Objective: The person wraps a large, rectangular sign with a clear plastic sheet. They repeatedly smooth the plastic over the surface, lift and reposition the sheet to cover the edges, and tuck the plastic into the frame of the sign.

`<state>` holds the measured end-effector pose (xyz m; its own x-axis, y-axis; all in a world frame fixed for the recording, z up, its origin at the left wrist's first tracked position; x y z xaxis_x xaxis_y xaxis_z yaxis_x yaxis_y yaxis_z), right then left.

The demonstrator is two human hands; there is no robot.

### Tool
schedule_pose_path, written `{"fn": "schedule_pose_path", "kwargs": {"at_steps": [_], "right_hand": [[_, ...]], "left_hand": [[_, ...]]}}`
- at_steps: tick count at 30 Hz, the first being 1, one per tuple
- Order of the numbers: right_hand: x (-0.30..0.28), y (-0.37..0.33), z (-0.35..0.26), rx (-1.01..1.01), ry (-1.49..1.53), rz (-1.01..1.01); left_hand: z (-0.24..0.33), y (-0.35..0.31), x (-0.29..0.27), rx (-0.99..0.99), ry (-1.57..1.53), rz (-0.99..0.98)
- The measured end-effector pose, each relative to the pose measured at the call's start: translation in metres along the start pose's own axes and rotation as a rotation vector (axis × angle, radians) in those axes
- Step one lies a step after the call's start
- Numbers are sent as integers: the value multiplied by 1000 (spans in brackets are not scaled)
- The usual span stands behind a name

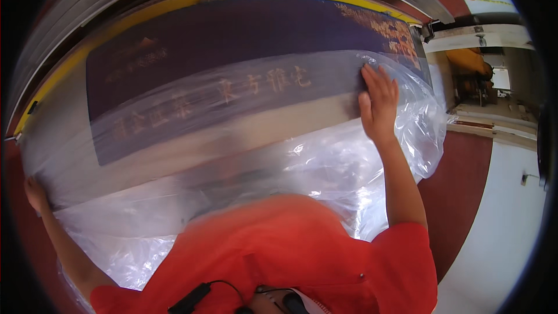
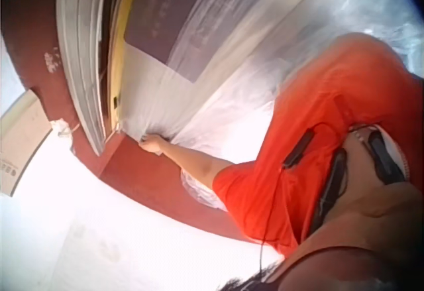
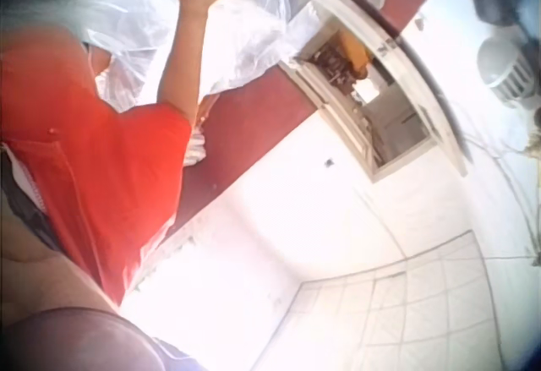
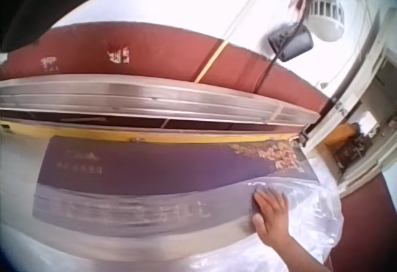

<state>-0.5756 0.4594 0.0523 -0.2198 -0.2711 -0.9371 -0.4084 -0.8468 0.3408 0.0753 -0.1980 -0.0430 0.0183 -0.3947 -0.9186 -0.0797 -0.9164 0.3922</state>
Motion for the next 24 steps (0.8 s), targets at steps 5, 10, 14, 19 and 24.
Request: {"fn": "schedule_pose_path", "kwargs": {"at_steps": [5,10,14,19,24], "right_hand": [[33,34,55,172,221,171],[21,32,35,171,68,138],[-12,43,23,197,537,145],[-31,54,38,639,1485,348],[25,69,97,587,683,172]], "left_hand": [[-42,17,-5,-81,-242,-125],[-58,4,-27,-329,-1029,-333],[-78,28,-18,-559,-1190,-391],[-132,104,-55,330,181,359],[59,75,63,-204,-575,-2]]}}
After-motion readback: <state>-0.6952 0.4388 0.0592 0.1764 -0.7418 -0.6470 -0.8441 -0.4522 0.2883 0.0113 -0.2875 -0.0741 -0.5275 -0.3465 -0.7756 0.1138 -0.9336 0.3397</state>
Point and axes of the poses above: each hand's wrist, its own y-axis towards the middle knuckle, its own x-axis out of the palm, z = x × y, the point moved 1 cm from there along y, towards the middle knuckle, and after that the axes turned 7 degrees about -x, right-handed, at the moved point
